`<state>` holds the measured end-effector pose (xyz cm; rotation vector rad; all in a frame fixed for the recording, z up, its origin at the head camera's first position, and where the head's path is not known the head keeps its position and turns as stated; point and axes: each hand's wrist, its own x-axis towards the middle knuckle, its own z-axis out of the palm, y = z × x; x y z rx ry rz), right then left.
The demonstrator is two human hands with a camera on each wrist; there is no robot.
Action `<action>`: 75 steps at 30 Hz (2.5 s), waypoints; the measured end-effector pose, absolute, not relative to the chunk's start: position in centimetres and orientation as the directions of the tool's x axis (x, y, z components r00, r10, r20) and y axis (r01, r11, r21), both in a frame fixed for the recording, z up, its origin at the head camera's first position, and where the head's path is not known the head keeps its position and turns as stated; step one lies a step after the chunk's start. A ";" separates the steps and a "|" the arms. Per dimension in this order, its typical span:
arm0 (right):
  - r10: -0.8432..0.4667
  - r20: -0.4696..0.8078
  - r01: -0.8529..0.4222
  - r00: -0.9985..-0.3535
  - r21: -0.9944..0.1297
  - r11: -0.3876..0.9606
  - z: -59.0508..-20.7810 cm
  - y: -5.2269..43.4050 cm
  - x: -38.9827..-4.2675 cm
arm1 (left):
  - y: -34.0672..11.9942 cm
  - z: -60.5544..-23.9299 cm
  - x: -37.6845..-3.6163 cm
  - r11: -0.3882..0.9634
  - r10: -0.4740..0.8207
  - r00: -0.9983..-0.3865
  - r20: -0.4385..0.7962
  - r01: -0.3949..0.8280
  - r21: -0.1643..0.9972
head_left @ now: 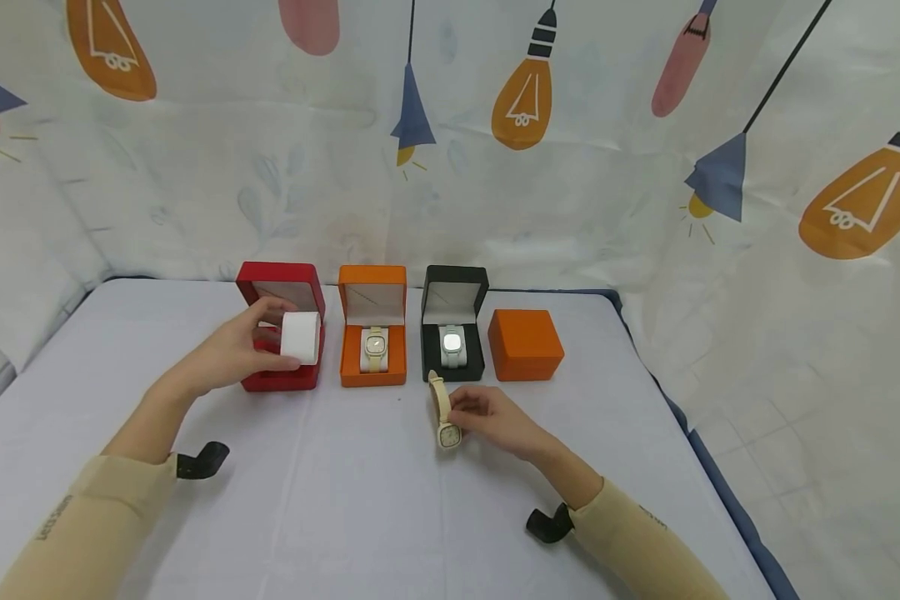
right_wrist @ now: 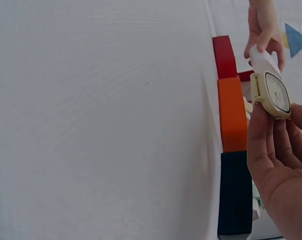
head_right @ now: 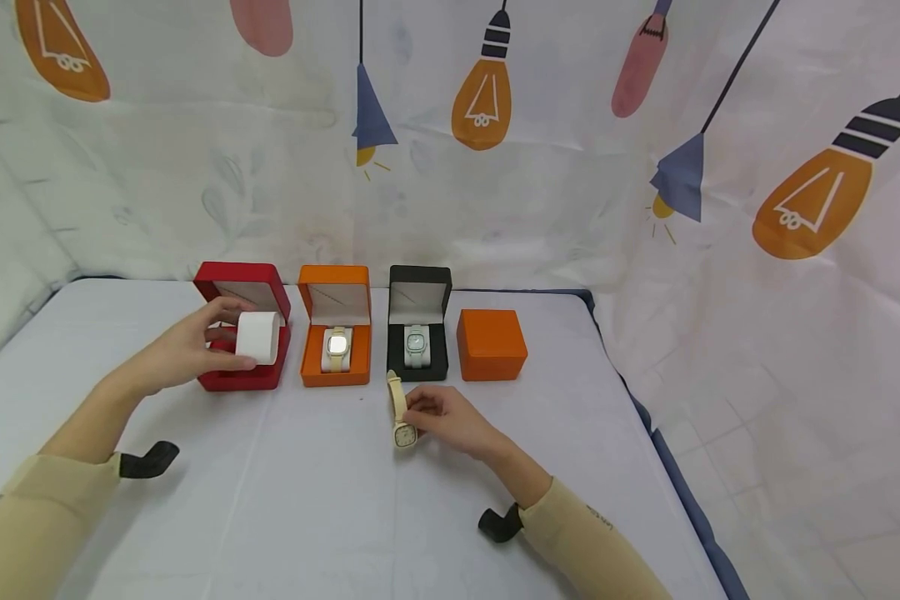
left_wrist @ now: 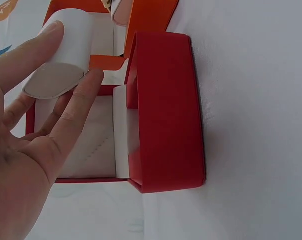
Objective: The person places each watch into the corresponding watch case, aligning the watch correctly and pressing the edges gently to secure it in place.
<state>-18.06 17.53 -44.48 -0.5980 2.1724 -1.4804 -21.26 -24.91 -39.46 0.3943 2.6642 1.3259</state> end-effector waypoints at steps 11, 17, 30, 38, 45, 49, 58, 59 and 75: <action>-0.506 -0.108 -0.050 -0.856 -0.956 0.288 -44.5 17.5 -18.1 | -23.4 -40.0 -20.5 0.586 0.331 -0.942 0.048 0.246 0.772; -0.482 -0.106 -0.021 -0.870 -0.968 0.251 -44.2 17.4 -18.1 | -22.5 -40.3 -20.2 0.576 0.358 -0.931 0.071 0.280 0.768; -0.463 -0.095 -0.016 -0.881 -0.973 0.230 -43.9 17.0 -18.6 | -19.3 -41.8 -19.9 0.509 0.414 -0.908 0.060 0.286 0.812; -0.458 -0.092 -0.007 -0.884 -0.978 0.210 -43.6 16.6 -18.9 | -17.1 -42.2 -19.6 0.492 0.446 -0.893 0.063 0.303 0.817; -0.440 -0.095 0.001 -0.893 -0.978 0.210 -43.6 16.5 -19.2 | -15.4 -42.6 -19.2 0.457 0.478 -0.876 0.058 0.305 0.835; -0.442 -0.079 -0.010 -0.894 -0.981 0.195 -43.6 16.4 -19.3 | -14.7 -42.9 -19.2 0.439 0.482 -0.875 0.049 0.290 0.851; -0.428 -0.058 -0.026 -0.902 -0.982 0.188 -43.2 16.0 -19.5 | -13.1 -43.5 -19.0 0.413 0.447 -0.890 0.084 0.289 0.864; -0.428 -0.057 -0.028 -0.902 -0.982 0.188 -43.1 15.9 -19.5 | -13.0 -43.6 -19.0 0.408 0.443 -0.892 0.088 0.288 0.867; -0.451 -0.047 -0.044 -0.891 -0.981 0.189 -43.1 15.3 -19.9 | -10.9 -44.2 -18.8 0.357 0.435 -0.894 0.106 0.279 0.891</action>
